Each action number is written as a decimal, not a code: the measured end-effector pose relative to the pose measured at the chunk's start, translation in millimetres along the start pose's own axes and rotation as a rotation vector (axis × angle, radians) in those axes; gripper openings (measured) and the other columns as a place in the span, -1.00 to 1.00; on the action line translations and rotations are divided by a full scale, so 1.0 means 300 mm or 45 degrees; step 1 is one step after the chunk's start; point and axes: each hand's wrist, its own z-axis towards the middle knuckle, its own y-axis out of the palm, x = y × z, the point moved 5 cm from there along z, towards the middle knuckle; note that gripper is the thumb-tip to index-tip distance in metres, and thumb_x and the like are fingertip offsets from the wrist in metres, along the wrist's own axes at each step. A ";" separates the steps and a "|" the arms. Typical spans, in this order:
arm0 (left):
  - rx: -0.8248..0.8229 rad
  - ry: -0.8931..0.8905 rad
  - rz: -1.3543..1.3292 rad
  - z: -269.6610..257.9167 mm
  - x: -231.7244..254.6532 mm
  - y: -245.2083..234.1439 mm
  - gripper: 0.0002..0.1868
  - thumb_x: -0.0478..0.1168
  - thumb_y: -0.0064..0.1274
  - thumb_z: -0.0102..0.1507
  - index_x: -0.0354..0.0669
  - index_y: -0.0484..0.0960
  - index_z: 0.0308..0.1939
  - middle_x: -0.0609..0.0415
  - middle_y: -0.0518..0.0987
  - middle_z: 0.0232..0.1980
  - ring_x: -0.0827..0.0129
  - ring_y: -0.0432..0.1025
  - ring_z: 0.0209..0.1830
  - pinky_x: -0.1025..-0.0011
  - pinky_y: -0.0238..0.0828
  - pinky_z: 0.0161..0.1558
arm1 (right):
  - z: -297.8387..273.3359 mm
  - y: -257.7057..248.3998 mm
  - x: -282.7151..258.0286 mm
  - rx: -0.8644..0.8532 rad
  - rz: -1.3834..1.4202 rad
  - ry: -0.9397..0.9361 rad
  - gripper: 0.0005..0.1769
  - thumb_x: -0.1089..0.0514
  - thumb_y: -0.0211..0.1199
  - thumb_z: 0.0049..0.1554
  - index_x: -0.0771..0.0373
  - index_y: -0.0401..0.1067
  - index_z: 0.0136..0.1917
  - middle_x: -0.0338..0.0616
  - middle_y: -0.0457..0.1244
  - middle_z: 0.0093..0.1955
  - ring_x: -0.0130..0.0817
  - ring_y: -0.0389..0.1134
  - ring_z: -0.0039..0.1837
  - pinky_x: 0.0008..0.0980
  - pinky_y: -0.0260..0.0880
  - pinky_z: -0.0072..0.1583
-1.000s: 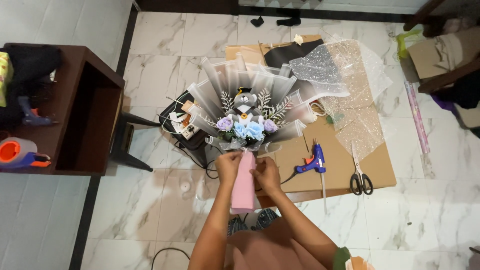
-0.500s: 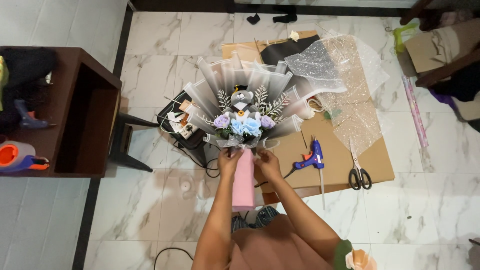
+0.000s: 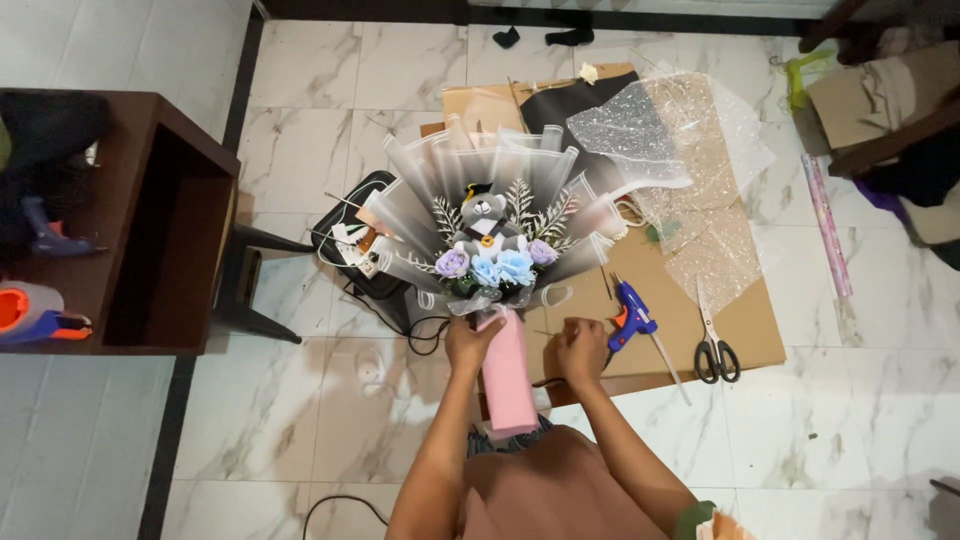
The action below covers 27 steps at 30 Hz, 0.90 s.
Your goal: Wrapping a floral bouquet with decorative paper and securing it using a hot glue gun.
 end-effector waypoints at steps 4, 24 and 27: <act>0.025 0.053 -0.061 -0.016 -0.010 0.023 -0.15 0.08 0.48 -0.06 -0.27 0.51 0.17 -0.19 0.63 0.10 -0.04 0.53 0.05 0.18 0.45 0.07 | 0.029 0.035 -0.029 -0.051 0.154 -0.105 -0.73 0.23 0.35 0.06 0.16 0.51 0.06 0.02 0.28 0.10 0.05 0.30 0.17 -0.05 0.33 0.22; -0.122 0.051 -0.509 0.036 -0.010 -0.049 0.31 -0.17 0.54 -0.12 -0.25 -0.11 0.47 -0.22 0.45 0.32 0.06 0.48 0.21 0.24 0.51 0.13 | 0.136 0.185 -0.061 -0.296 0.621 0.157 -0.83 0.38 0.20 0.15 0.30 0.31 0.02 0.05 0.38 -0.04 -0.14 0.46 0.03 -0.28 0.45 0.08; -0.159 -0.126 -0.570 0.047 -0.092 -0.027 0.55 -0.26 0.48 -0.13 -0.19 -0.50 0.57 -0.20 0.35 0.39 0.07 0.48 0.17 0.25 0.56 0.04 | 0.092 0.096 -0.143 -0.481 1.402 0.581 -0.69 0.47 0.06 0.10 0.19 0.30 0.08 -0.12 0.41 0.11 -0.26 0.38 0.00 -0.32 0.39 -0.02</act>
